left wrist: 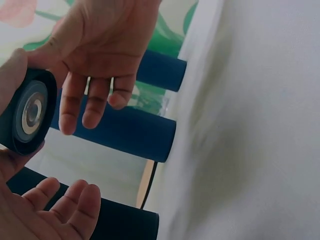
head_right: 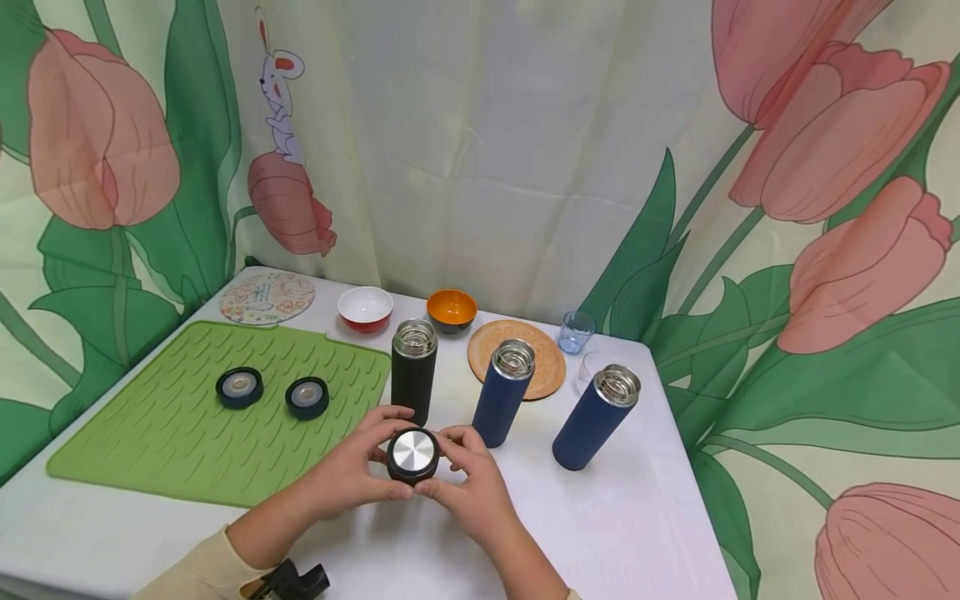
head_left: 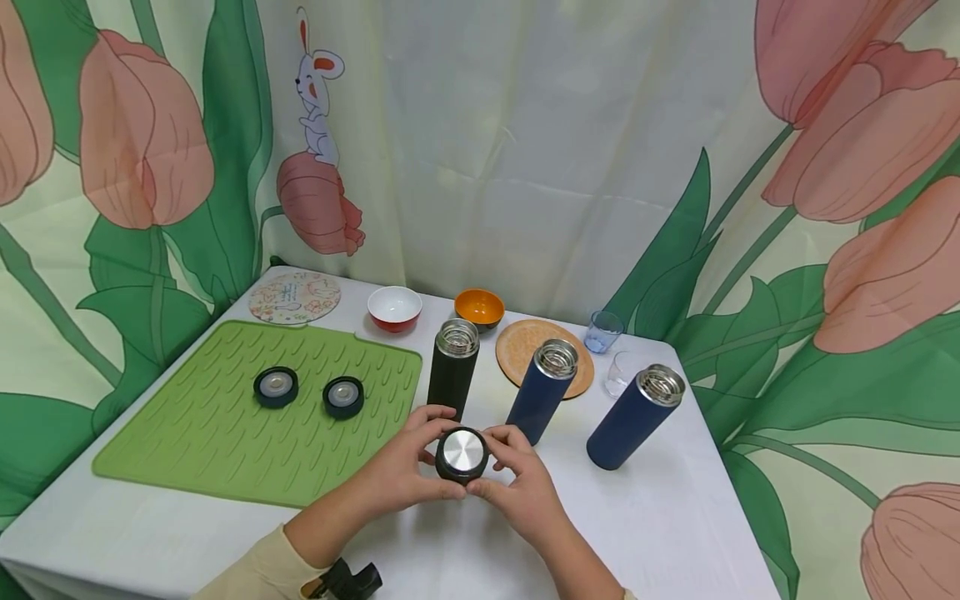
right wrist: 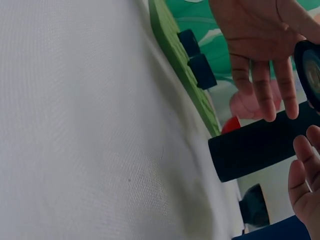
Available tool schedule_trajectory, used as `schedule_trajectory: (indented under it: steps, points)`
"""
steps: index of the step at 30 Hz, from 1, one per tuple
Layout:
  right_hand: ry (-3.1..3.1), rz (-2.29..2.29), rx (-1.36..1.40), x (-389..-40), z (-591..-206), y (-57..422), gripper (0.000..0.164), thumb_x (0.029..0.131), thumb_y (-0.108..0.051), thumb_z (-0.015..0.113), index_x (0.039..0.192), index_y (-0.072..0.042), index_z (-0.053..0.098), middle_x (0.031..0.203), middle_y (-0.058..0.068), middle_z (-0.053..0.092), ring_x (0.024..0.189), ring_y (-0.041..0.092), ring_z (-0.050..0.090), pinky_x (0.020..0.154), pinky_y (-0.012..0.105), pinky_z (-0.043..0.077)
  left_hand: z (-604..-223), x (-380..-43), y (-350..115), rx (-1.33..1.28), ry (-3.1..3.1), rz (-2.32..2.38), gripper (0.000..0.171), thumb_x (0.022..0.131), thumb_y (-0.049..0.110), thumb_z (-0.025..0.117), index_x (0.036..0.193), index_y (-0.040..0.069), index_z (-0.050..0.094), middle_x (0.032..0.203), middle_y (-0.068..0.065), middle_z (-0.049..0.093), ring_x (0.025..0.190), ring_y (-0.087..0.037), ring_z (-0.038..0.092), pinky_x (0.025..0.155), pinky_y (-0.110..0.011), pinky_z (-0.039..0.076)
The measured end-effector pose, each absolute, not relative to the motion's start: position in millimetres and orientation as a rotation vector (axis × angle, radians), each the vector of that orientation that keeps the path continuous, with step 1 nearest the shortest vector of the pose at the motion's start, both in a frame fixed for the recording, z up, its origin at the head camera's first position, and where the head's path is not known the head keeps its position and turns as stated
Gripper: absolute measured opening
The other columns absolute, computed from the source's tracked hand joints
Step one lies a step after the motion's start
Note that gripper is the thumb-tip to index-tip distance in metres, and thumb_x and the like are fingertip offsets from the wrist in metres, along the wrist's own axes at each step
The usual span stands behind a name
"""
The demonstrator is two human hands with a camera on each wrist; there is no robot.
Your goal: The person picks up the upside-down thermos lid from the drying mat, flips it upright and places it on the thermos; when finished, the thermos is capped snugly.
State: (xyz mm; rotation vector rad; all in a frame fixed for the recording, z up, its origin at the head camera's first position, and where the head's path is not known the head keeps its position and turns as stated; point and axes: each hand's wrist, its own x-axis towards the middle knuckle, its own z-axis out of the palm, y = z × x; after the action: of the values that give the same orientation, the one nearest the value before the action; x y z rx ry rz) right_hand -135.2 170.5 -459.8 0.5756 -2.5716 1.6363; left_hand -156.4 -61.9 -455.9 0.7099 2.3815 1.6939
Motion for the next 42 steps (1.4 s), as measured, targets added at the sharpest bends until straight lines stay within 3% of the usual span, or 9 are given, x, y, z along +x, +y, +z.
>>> schedule_trajectory:
  steps: [5,9,11,16,20,23,28,35,42]
  points:
    - [-2.498,1.637,0.584,-142,-465,168,0.032,0.104,-0.023,0.069,0.135,-0.027,0.073,0.129,-0.004,0.063,0.116,0.014,0.062,0.093,0.031,0.052,-458,-153,-70,0.656,2.469,1.732,0.062,0.074,0.038,0.098,0.129,0.027,0.07,0.16,-0.011,0.045,0.132,-0.028,0.058,0.093,-0.034,0.057]
    - [-2.476,1.699,0.41,-159,-464,159,0.034,0.107,-0.023,0.063,0.141,-0.027,0.066,0.135,0.001,0.062,0.12,0.02,0.065,0.095,0.028,0.052,-458,-148,-81,0.573,2.509,1.806,0.064,0.074,0.029,0.098,0.131,0.026,0.069,0.159,-0.008,0.047,0.127,-0.024,0.059,0.093,-0.032,0.056]
    - [-2.467,1.763,0.338,-171,-464,153,0.044,0.105,-0.027,0.067,0.149,-0.025,0.06,0.145,0.006,0.057,0.13,0.025,0.061,0.1,0.031,0.053,-457,-145,-85,0.528,2.502,1.837,0.066,0.074,0.026,0.098,0.134,0.021,0.069,0.16,-0.009,0.046,0.126,-0.025,0.059,0.093,-0.032,0.055]
    - [-2.521,1.885,0.215,-203,-464,135,0.086,0.096,-0.029,0.079,0.167,-0.029,0.031,0.17,0.01,0.03,0.155,0.035,0.039,0.119,0.054,0.045,-456,-139,-90,0.438,2.475,1.856,0.073,0.075,0.029,0.097,0.141,0.017,0.067,0.16,-0.006,0.046,0.129,-0.025,0.055,0.095,-0.032,0.055]
    - [-2.585,1.898,0.205,-226,-466,126,0.106,0.089,-0.031,0.085,0.171,-0.03,0.018,0.174,0.012,0.018,0.159,0.04,0.03,0.123,0.062,0.037,-458,-137,-89,0.452,2.459,1.872,0.072,0.077,0.027,0.095,0.142,0.017,0.066,0.16,-0.008,0.045,0.128,-0.025,0.055,0.095,-0.032,0.054]
    - [-2.596,1.866,0.231,-239,-470,125,0.098,0.087,-0.033,0.086,0.167,-0.024,0.031,0.17,0.014,0.023,0.154,0.039,0.036,0.121,0.065,0.037,-460,-136,-87,0.505,2.448,1.856,0.07,0.078,0.028,0.095,0.141,0.018,0.066,0.16,-0.009,0.044,0.128,-0.025,0.056,0.095,-0.032,0.054]
    - [-2.58,1.782,0.206,-249,-476,127,0.07,0.086,-0.035,0.087,0.148,-0.018,0.06,0.165,0.009,0.037,0.149,0.03,0.042,0.117,0.063,0.041,-463,-135,-85,0.528,2.46,1.815,0.07,0.078,0.032,0.095,0.141,0.02,0.066,0.16,-0.009,0.044,0.125,-0.025,0.058,0.094,-0.031,0.055]
    - [-2.534,1.776,0.265,-256,-482,123,0.061,0.087,-0.035,0.087,0.142,-0.026,0.064,0.157,0.006,0.048,0.148,0.026,0.046,0.115,0.06,0.044,-459,-142,-84,0.365,2.547,1.847,0.07,0.078,0.033,0.096,0.141,0.02,0.066,0.156,-0.003,0.049,0.13,-0.024,0.057,0.096,-0.037,0.056]
    - [-2.526,1.839,0.227,-258,-482,117,0.052,0.087,-0.032,0.086,0.135,-0.025,0.069,0.154,0.005,0.051,0.152,0.027,0.042,0.126,0.062,0.03,-416,-179,-82,0.295,2.716,1.906,0.068,0.082,0.035,0.093,0.142,0.021,0.064,0.146,-0.006,0.057,0.127,-0.028,0.061,0.095,-0.054,0.057]
